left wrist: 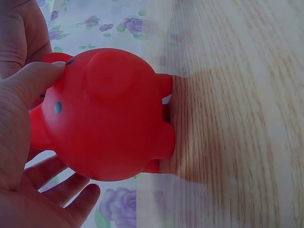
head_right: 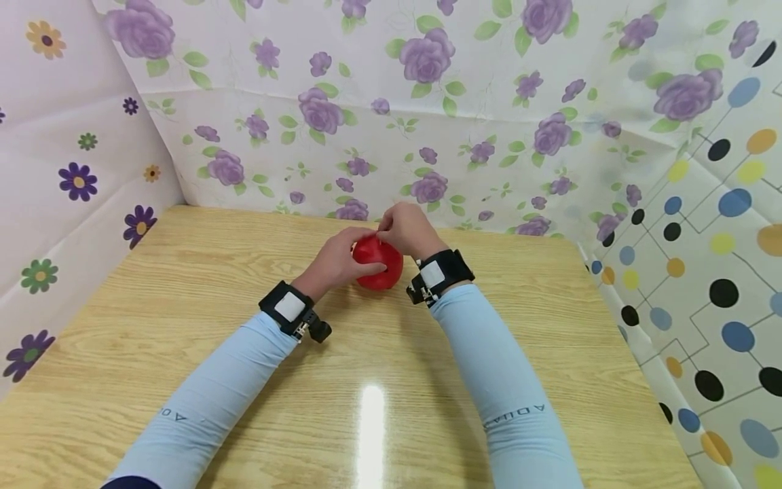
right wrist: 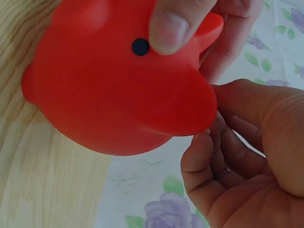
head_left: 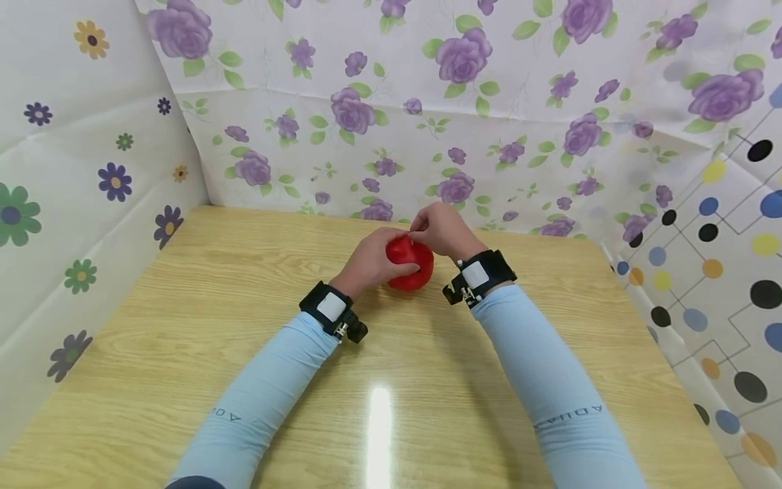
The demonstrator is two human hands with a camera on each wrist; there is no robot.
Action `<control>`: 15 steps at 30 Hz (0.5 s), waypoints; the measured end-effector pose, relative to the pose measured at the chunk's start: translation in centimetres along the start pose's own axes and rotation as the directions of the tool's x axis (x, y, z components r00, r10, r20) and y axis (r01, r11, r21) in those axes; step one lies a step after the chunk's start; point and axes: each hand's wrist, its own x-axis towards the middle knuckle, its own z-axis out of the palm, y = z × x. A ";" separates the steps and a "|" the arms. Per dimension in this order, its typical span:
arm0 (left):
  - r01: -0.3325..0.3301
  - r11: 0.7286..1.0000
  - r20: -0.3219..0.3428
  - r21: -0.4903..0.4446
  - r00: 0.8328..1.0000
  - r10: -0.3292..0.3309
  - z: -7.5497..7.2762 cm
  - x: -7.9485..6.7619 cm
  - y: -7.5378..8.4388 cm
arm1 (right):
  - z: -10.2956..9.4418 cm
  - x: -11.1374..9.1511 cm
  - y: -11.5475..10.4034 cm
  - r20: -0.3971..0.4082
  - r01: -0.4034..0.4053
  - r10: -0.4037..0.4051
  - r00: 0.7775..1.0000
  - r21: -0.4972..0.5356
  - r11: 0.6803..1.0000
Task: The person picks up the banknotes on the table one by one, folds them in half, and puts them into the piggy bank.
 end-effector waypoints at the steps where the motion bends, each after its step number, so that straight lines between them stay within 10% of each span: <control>1: 0.000 1.000 0.002 0.002 1.000 0.000 0.0 0.0 0.0 | 0.1 -0.1 0.1 0.004 0.003 -0.003 1.000 0.001 1.000; 15: 0.024 1.000 0.014 -0.008 1.000 -0.023 -0.2 -0.3 -0.2 | 1.7 -2.3 1.4 0.023 0.204 -0.203 0.979 -0.208 0.957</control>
